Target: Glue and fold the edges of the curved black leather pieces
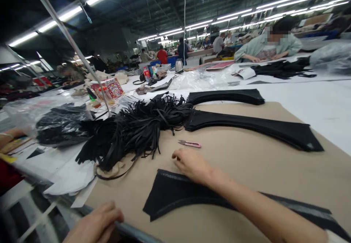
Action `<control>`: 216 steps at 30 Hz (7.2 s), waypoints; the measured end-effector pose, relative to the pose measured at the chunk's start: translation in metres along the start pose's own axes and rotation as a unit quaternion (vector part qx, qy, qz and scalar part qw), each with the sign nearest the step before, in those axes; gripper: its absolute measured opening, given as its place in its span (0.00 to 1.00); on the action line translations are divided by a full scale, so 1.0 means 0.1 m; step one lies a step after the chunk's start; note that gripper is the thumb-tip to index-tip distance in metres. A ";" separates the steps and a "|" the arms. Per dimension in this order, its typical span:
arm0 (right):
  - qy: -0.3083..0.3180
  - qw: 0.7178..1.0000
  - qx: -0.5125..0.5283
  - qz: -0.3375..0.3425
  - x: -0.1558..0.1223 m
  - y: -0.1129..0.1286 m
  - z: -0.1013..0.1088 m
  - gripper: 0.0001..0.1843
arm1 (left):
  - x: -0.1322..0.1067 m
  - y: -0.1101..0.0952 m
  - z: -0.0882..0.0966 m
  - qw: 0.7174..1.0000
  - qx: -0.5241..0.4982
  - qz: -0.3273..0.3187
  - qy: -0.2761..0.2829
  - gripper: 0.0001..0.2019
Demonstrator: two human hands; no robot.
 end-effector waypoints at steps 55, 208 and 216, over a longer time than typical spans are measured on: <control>-0.077 0.972 -0.144 0.168 -0.39 0.47 -0.46 0.04 | 0.63 -0.91 -0.25 0.866 0.163 -0.406 -0.245 0.20; -0.108 0.957 -0.211 0.165 -2.10 -0.41 0.14 0.08 | 0.24 -2.47 -1.17 0.892 0.135 -0.374 -0.216 0.30; -0.096 0.959 -0.214 0.159 -2.24 -0.47 0.15 0.07 | 0.23 -2.53 -1.16 0.888 0.162 -0.378 -0.208 0.30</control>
Point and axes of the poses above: each hand's wrist, its own x-axis towards the middle knuckle, its own z-axis out of the back of the hand, y = z × x, the point moved 7 cm from there along x, towards the middle knuckle, and after that the axes turned 13 degrees about z, right-handed, at the moved point
